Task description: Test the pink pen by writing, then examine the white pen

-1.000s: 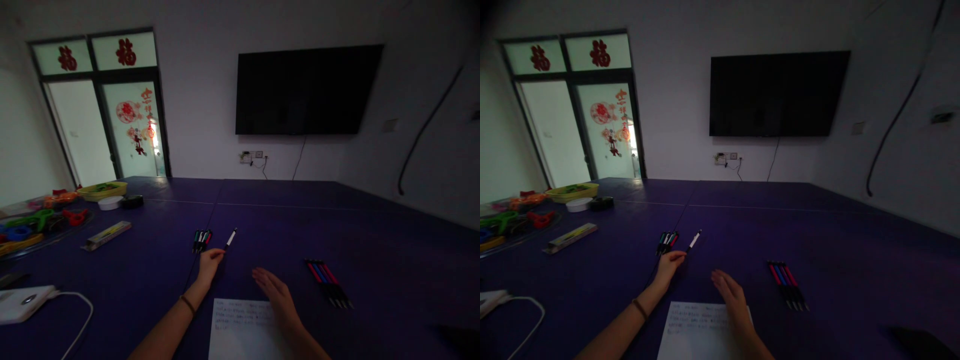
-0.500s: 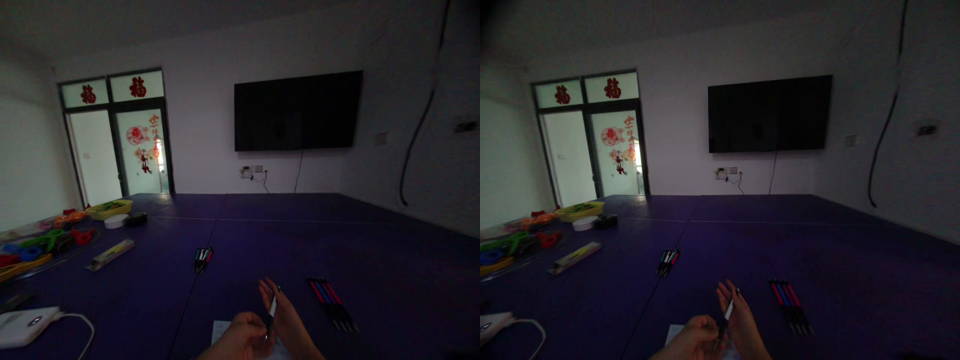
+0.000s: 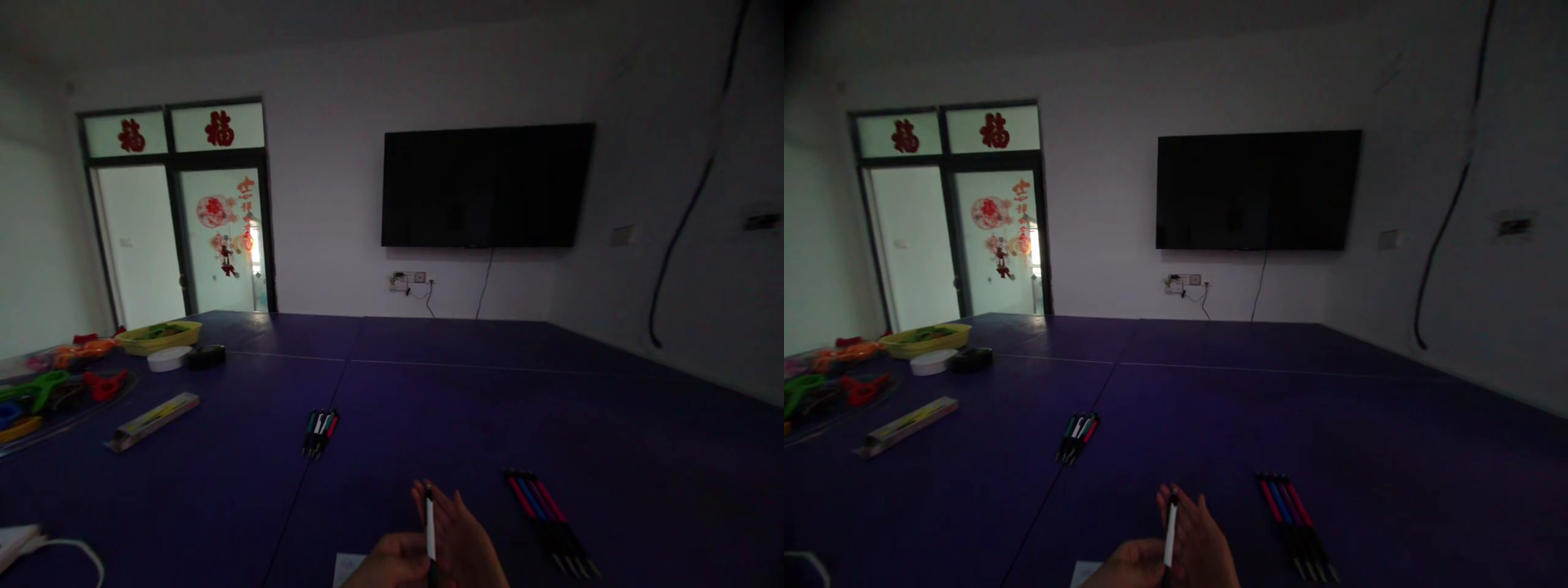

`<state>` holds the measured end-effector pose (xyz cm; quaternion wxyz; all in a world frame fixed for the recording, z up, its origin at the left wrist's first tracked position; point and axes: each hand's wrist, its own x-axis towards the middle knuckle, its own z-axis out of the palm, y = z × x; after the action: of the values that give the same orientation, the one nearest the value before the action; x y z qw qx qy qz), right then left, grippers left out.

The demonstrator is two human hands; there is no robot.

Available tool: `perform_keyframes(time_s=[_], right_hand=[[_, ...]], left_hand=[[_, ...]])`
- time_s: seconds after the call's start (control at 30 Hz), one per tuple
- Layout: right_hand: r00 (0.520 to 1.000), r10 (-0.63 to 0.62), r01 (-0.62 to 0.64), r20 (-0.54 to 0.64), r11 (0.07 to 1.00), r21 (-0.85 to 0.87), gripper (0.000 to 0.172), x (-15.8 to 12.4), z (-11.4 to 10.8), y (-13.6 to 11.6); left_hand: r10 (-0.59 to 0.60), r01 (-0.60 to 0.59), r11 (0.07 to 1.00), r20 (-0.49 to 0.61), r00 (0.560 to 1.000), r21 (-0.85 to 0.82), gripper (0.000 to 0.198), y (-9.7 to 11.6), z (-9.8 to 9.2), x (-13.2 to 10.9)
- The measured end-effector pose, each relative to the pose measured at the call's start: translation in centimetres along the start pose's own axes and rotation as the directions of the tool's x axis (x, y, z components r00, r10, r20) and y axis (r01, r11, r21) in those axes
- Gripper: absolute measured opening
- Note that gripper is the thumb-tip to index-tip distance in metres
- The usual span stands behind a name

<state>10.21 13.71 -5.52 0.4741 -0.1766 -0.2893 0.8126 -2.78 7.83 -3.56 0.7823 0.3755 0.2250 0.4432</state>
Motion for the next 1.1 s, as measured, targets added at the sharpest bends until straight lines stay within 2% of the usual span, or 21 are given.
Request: perform_keyframes(time_s=[0.23, 0.33, 0.43, 0.57, 0.8, 0.97, 1.1], right_hand=[[0.995, 0.097, -0.091, -0.016, 0.973, 0.212, 0.034, -0.7, 0.7, -1.1], [0.993, 0.114, -0.11, -0.009, 0.971, 0.212, 0.037, -0.9, 0.6, -1.0], [0.996, 0.078, -0.069, -0.047, 0.982, 0.176, 0.037, -0.8, 0.3, -0.9], [0.994, 0.05, -0.037, -0.095, 0.99, 0.133, 0.036, -0.8, 0.1, -0.8], [0.991, 0.101, -0.086, -0.087, 0.984, 0.156, 0.041, -1.0, 0.1, -1.1], [0.986, 0.138, -0.119, -0.094, 0.975, 0.186, 0.049, -1.2, 0.8, -1.3], [0.983, 0.137, -0.115, -0.124, 0.978, 0.171, 0.042, -1.5, 1.7, -1.5]], left_hand=[[-0.085, 0.085, 0.996, -0.003, 0.996, -0.025, 0.029, 0.8, 0.9, -0.5], [-0.111, 0.109, 0.992, -0.031, 0.993, -0.06, 0.031, 0.5, 0.8, -0.2], [-0.098, 0.088, 0.983, -0.055, 0.994, -0.163, 0.028, -0.2, 0.4, 0.2], [-0.095, 0.092, 0.951, 0.005, 0.995, -0.294, 0.024, -0.8, -0.1, 0.5], [-0.093, 0.104, 0.947, 0.05, 0.994, -0.304, 0.027, -0.4, 0.3, 0.1], [-0.085, 0.07, 0.942, -0.031, 0.996, -0.329, 0.021, -0.2, 0.8, -0.1], [-0.119, 0.089, 0.934, -0.068, 0.991, -0.347, 0.018, -0.2, 0.9, -0.1]])
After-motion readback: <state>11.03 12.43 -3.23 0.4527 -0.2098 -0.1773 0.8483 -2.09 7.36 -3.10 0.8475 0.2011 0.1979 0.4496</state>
